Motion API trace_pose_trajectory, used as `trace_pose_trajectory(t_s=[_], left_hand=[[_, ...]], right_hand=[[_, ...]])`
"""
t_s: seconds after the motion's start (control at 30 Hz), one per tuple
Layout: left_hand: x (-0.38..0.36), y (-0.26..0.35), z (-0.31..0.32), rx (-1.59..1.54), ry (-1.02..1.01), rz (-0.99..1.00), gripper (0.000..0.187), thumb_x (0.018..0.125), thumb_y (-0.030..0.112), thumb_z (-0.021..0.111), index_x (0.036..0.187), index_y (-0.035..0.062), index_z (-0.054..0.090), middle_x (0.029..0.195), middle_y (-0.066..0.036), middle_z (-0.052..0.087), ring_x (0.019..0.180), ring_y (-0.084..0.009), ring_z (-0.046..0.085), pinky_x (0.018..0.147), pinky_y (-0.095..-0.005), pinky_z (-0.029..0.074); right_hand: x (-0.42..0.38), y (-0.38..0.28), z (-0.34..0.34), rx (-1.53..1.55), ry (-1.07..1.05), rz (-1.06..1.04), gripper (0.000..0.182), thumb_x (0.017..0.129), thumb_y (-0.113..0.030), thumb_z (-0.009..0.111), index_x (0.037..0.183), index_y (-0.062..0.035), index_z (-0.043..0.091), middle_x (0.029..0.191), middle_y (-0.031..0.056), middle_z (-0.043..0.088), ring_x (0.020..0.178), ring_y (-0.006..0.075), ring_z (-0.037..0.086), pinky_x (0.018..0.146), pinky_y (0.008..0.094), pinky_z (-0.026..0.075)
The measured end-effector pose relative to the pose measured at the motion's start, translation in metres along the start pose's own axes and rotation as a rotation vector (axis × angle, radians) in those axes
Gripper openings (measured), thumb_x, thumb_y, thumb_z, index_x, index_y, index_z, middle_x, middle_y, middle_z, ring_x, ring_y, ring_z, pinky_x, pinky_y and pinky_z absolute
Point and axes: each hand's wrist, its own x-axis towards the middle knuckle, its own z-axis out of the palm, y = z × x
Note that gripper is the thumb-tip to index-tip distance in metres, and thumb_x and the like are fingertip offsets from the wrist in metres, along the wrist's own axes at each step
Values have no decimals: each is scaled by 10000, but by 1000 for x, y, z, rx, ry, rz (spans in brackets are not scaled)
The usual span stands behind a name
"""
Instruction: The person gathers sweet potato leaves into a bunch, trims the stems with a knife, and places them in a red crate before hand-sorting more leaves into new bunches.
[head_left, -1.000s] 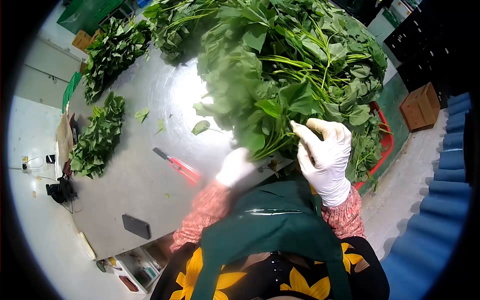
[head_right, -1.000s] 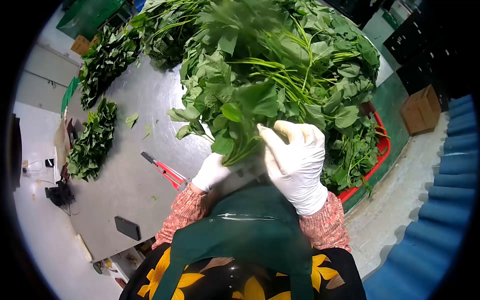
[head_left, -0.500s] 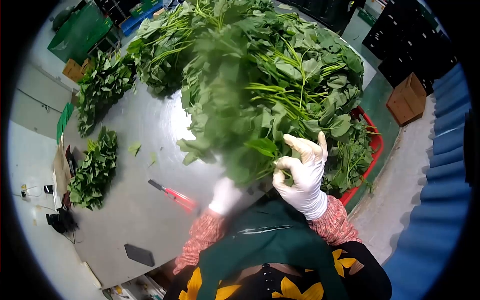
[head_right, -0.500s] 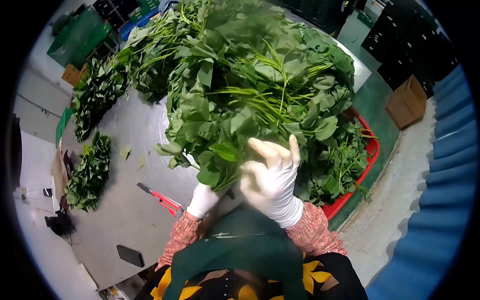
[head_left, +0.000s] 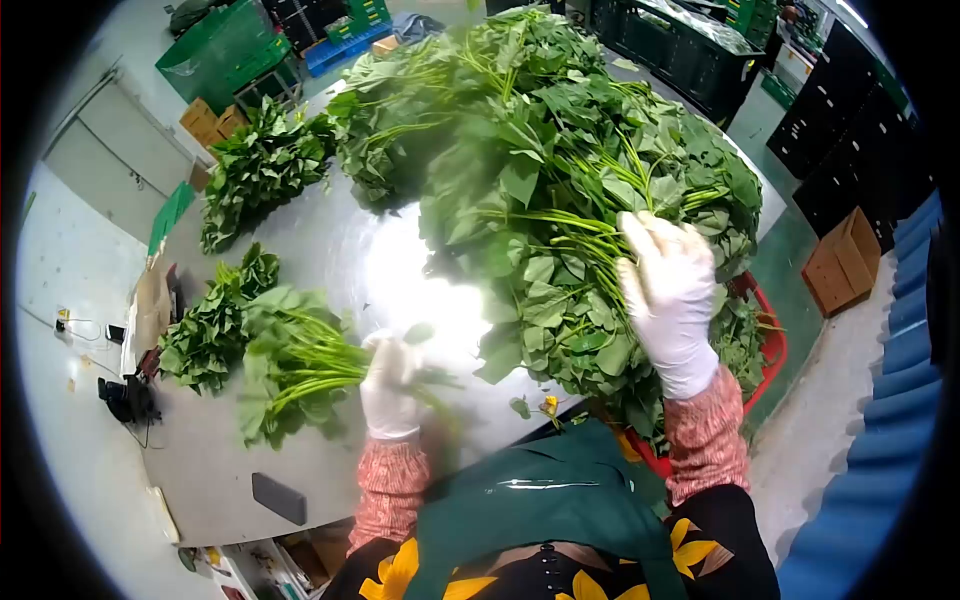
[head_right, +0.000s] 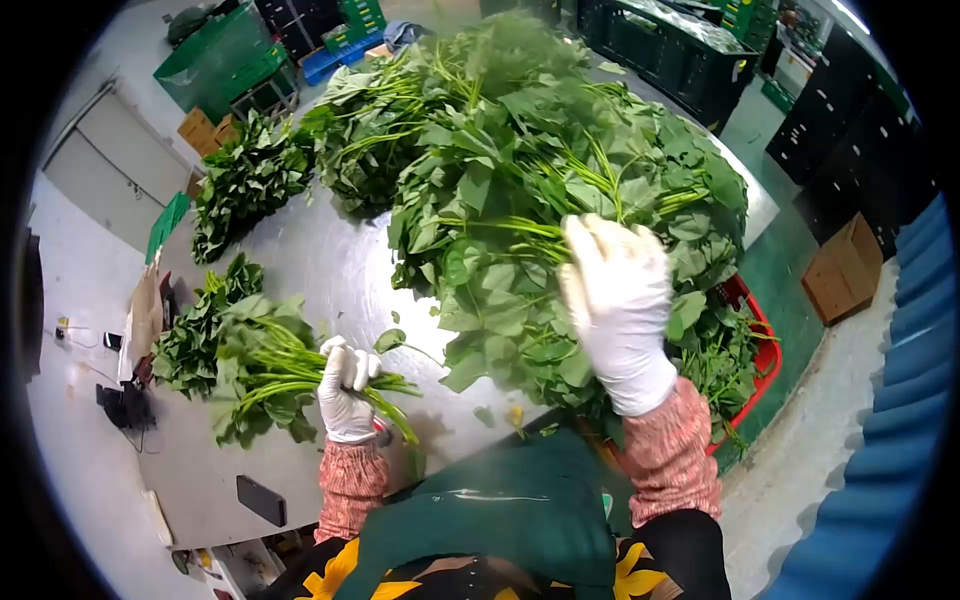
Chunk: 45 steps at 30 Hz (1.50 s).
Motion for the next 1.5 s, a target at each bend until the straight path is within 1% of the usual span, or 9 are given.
trace_pose_trajectory(t_s=[0.13,0.27,0.4,0.5,0.63,0.7,0.9,1.1,1.5], left_hand=[[-13,-9,-15,103,17,-62,37,964,94,597,991,78,616,566,79,288,469,-74,286,561,-272,340],[-14,-5,-16,120,-21,-63,47,970,106,583,970,69,612,551,74,282,455,-75,273,556,-276,339],[-13,-8,-10,202,111,-118,40,954,112,605,937,78,590,569,74,296,470,-76,282,565,-277,348],[-12,-12,-2,364,70,-100,33,938,99,615,957,76,601,556,72,294,463,-79,294,544,-275,340],[-8,-2,-8,210,152,-157,42,942,107,611,948,66,616,540,68,315,441,-78,283,519,-278,335],[-3,-2,-19,212,147,-95,46,942,107,613,940,62,615,536,64,322,440,-79,281,511,-278,332],[1,-3,-22,169,85,-141,62,945,109,628,966,56,604,579,52,387,513,-88,408,545,-259,388],[-1,-13,-16,196,93,-168,29,940,98,608,946,70,602,548,66,299,455,-88,294,532,-289,337],[-10,-4,37,241,105,-286,42,941,88,598,949,51,581,597,59,361,499,-70,331,518,-249,315]], right_hand=[[33,-13,70,-185,-319,-72,470,893,-287,637,1272,-19,571,934,84,621,872,267,600,795,406,465],[21,-11,89,-30,-242,-78,224,894,-286,640,798,-91,584,761,107,589,651,285,600,597,399,484],[-2,-11,93,-84,-310,-76,510,839,-386,713,1224,-72,594,792,85,605,716,271,625,635,382,498],[-17,-6,107,-49,-364,-27,354,889,-260,674,1181,-67,619,776,92,613,689,268,643,596,383,501],[5,-5,54,449,222,196,154,948,-85,589,1042,-38,700,723,98,646,521,206,563,512,317,436],[0,1,33,611,43,475,204,1011,-127,533,1044,-16,700,598,-41,473,524,29,371,478,225,313],[-9,-8,13,1322,-58,762,375,1058,-297,468,1010,-11,706,595,-118,357,523,-1,279,490,204,196],[-28,-4,29,1422,-61,789,378,1043,-350,513,1057,-14,685,864,-32,679,606,-1,388,566,176,334],[-73,-62,43,1120,-65,671,338,1056,-278,496,1131,11,655,699,-47,555,553,21,404,532,190,353]])
